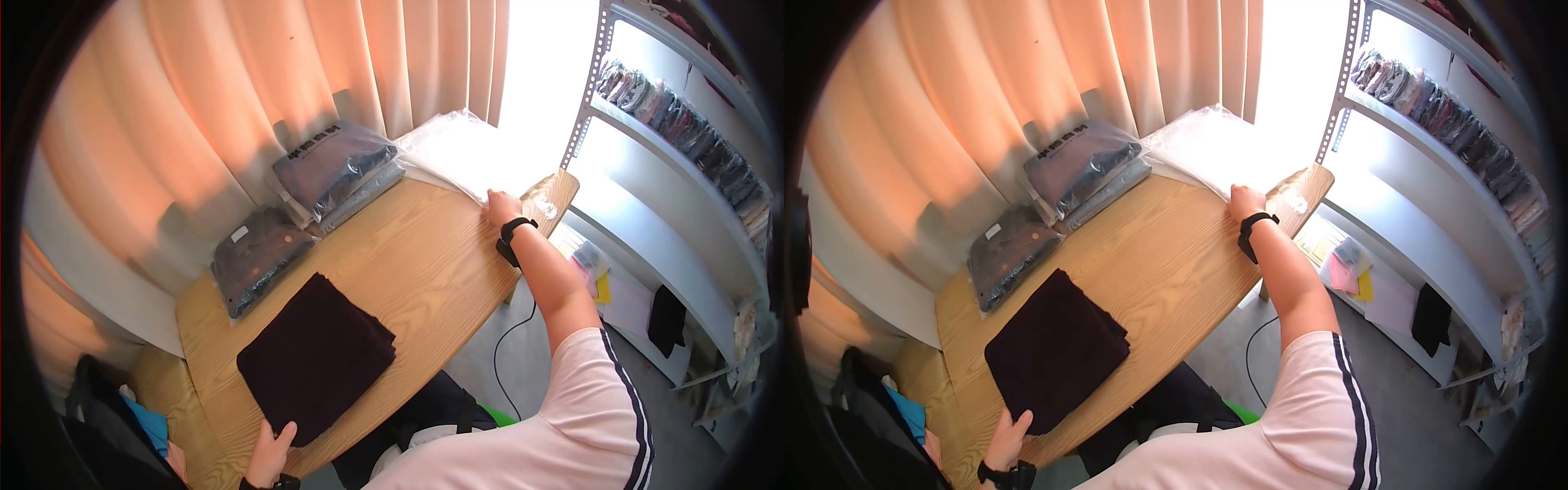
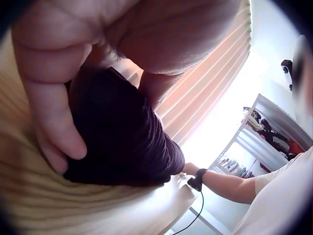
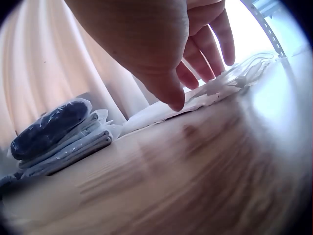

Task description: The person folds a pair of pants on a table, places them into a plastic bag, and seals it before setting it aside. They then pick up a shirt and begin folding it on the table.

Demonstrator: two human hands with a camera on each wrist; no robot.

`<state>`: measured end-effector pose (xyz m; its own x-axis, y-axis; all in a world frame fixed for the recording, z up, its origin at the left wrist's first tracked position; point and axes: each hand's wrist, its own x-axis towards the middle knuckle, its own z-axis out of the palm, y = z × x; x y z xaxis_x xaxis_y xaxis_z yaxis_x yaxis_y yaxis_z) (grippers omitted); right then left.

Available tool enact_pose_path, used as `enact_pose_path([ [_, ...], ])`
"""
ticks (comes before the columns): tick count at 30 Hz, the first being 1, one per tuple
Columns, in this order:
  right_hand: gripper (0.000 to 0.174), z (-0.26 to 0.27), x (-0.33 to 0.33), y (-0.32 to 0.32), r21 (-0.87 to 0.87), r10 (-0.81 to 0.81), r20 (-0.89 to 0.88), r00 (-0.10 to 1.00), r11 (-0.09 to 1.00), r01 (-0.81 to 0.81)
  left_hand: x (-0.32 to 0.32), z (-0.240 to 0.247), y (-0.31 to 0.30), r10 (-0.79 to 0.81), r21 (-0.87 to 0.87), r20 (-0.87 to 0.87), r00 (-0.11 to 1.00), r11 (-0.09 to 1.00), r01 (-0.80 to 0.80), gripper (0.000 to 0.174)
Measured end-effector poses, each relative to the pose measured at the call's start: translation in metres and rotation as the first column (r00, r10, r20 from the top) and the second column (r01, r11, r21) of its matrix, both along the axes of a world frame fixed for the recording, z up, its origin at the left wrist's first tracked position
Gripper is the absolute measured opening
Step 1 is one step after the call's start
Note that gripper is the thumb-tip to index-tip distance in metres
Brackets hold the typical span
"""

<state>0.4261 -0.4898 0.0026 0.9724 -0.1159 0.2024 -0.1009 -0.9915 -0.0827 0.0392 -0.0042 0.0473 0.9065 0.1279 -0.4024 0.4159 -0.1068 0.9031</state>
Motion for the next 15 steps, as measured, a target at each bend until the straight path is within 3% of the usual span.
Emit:
enact_pose_path([
  [2, 0.034, -0.006, 0.013, -0.006, 0.003, -0.017, -0.065, 0.998, 1.0, 0.017, 0.018, -0.001, -0.004, -0.019, -0.017, -0.022, 1.0, 1.0, 0.019, 0.067],
  [3, 0.034, -0.009, 0.017, -0.008, 0.008, -0.017, -0.066, 0.998, 1.0, 0.018, 0.027, 0.004, -0.01, 0.051, 0.049, -0.118, 0.992, 0.998, -0.045, 0.059],
  [6, 0.03, -0.003, 0.009, -0.005, 0.033, 0.027, -0.025, 0.999, 0.999, -0.026, 0.051, 0.009, -0.022, 0.037, 0.09, -0.105, 0.994, 0.996, -0.028, 0.058],
  [7, 0.027, 0.001, 0.004, 0.0, -0.002, 0.054, -0.004, 0.999, 0.999, -0.054, 0.059, 0.0, -0.017, -0.041, 0.105, -0.025, 0.999, 0.994, 0.043, 0.057],
  [12, 0.02, -0.009, 0.017, -0.01, -0.112, 0.12, -0.004, 0.993, 0.986, -0.12, 0.073, -0.001, -0.027, 0.005, 0.063, -0.092, 0.996, 0.998, 0.001, 0.057],
  [15, 0.019, -0.001, 0.021, -0.016, -0.051, 0.075, -0.007, 0.997, 0.996, -0.076, 0.075, -0.002, -0.027, 0.002, 0.071, -0.093, 0.996, 0.997, 0.005, 0.057],
])
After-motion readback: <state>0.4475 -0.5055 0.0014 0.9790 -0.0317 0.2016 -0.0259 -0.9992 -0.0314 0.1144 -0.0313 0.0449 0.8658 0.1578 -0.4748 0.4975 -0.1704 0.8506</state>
